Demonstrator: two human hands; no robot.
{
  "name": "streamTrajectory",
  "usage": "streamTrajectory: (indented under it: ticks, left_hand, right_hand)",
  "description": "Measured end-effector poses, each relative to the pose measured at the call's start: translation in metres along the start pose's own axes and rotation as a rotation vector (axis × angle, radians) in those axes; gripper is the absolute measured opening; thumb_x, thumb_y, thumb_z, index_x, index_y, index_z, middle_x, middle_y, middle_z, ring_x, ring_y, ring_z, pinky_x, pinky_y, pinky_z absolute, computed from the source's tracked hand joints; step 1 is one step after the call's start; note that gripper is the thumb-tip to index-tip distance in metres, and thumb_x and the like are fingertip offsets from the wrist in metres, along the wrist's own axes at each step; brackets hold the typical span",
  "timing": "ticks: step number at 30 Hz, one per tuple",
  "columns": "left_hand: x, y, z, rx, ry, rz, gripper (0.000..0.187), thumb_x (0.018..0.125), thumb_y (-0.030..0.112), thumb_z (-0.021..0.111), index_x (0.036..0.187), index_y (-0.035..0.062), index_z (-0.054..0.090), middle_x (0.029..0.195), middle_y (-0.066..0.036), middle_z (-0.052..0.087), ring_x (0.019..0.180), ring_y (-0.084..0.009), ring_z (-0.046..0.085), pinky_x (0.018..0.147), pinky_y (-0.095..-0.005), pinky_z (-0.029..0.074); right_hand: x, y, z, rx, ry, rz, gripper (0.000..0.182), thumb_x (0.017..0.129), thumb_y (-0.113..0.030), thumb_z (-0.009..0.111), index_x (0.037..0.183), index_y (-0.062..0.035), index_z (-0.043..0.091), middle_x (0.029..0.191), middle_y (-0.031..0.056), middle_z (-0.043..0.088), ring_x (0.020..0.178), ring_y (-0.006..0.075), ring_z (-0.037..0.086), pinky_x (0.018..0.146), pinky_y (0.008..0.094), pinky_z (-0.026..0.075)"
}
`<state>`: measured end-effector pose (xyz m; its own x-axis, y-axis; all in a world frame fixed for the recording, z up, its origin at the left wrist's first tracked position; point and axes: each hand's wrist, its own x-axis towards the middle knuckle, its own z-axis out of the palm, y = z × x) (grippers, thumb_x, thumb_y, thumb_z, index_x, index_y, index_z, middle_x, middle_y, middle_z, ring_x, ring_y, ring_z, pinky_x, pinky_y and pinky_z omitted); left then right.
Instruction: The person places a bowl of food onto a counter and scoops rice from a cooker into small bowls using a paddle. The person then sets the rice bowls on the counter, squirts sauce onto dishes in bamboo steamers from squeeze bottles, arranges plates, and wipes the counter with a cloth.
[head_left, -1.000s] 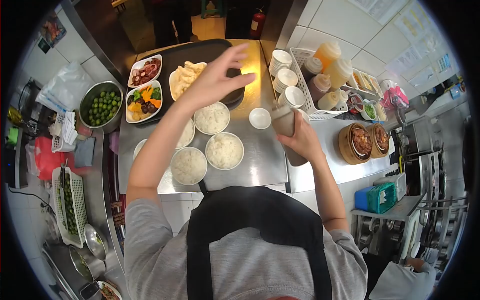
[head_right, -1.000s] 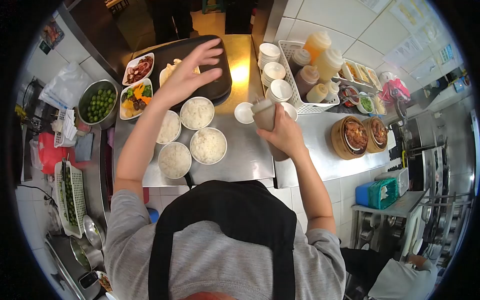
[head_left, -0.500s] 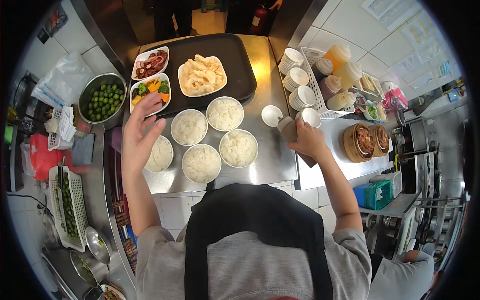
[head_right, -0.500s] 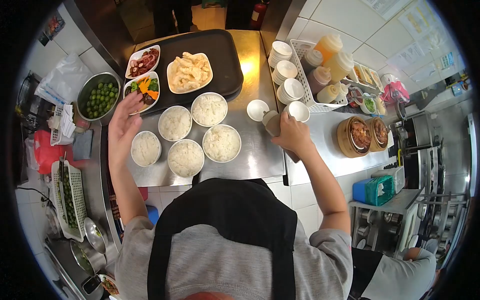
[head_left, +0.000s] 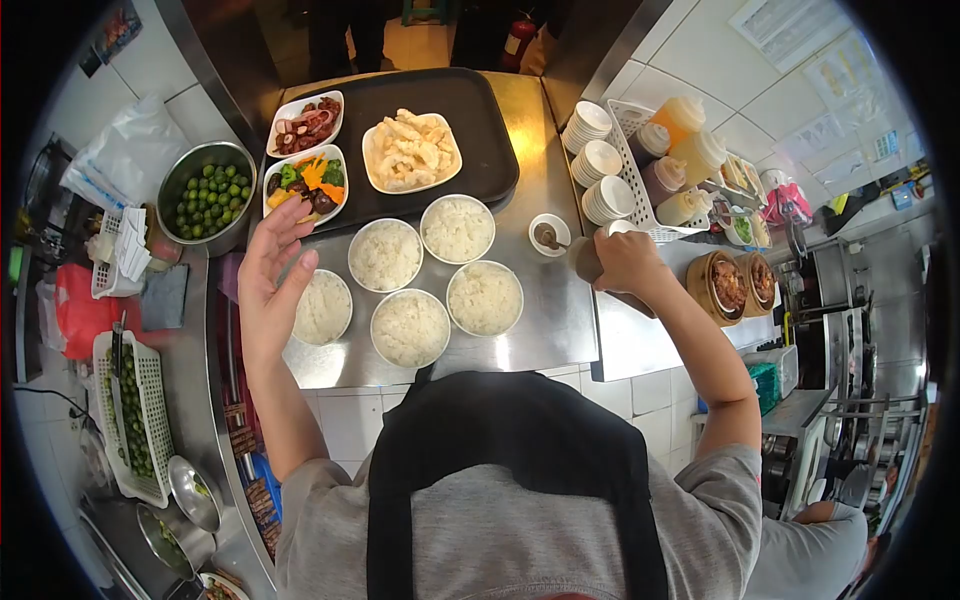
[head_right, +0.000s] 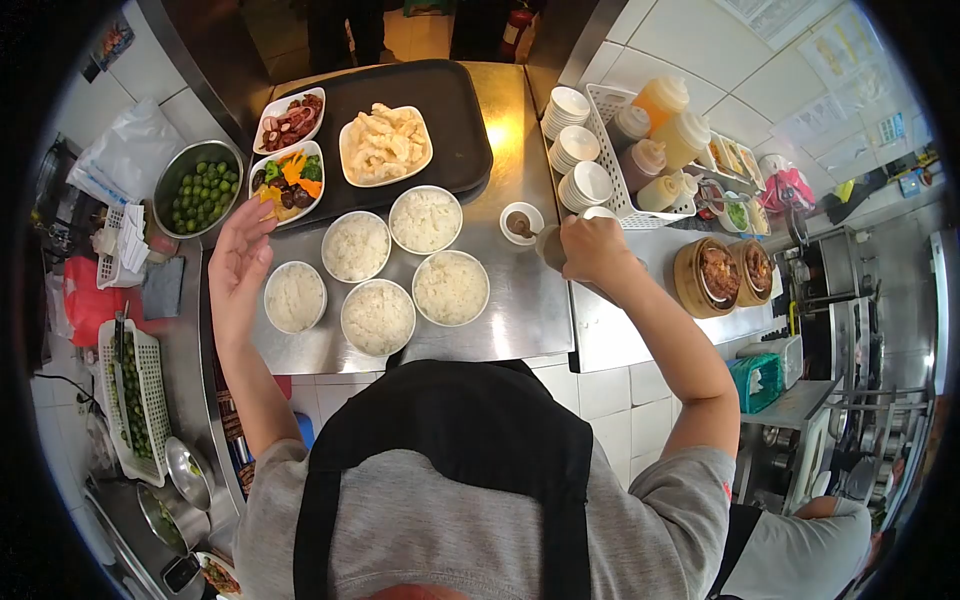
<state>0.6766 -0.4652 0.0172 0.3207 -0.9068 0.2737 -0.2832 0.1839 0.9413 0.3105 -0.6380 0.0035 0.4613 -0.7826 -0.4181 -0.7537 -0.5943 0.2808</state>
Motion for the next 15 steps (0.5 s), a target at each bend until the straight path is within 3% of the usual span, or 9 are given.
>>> streamTrajectory:
  ticks: [7,10,13,15]
  left_hand:
    - [-0.001,0.001,-0.003,0.007,0.027,0.032,0.052,0.08,0.013,0.061,0.127,0.0018,0.042,0.123,-0.014,0.051,0.109,-0.0213,0.051,0.095,-0.034,0.037]
    - [-0.003,0.004,-0.003,0.014,0.044,0.038,0.052,0.08,0.012,0.06,0.127,0.0017,0.042,0.123,-0.014,0.051,0.109,-0.0209,0.051,0.094,-0.0332,0.037]
    - [-0.005,0.009,-0.002,0.028,0.054,0.032,0.051,0.082,0.012,0.058,0.129,0.0009,0.04,0.123,-0.013,0.051,0.109,-0.0201,0.05,0.095,-0.0326,0.037]
    - [-0.007,0.014,-0.001,0.039,0.054,0.033,0.05,0.084,0.013,0.056,0.13,0.0001,0.039,0.123,-0.012,0.05,0.109,-0.0197,0.049,0.096,-0.0324,0.036]
  right_hand:
    - [-0.005,0.003,0.005,0.037,0.022,0.006,0.055,0.056,-0.034,0.076,0.092,0.002,0.055,0.083,0.0161,0.065,0.079,0.0281,0.065,0.069,0.0347,0.052]
    - [-0.009,0.006,0.016,0.093,0.057,0.019,0.061,0.056,-0.038,0.076,0.098,-0.0006,0.052,0.081,0.0177,0.064,0.079,0.0324,0.063,0.07,0.0385,0.05]
    - [-0.019,0.005,0.023,0.22,0.035,0.049,0.059,0.058,-0.037,0.075,0.098,0.0009,0.053,0.085,0.0183,0.065,0.079,0.03,0.064,0.071,0.038,0.051]
    - [-0.019,0.006,0.041,0.485,0.134,0.126,0.063,0.06,-0.038,0.074,0.103,0.0012,0.05,0.088,0.0221,0.063,0.083,0.0354,0.062,0.073,0.0411,0.049]
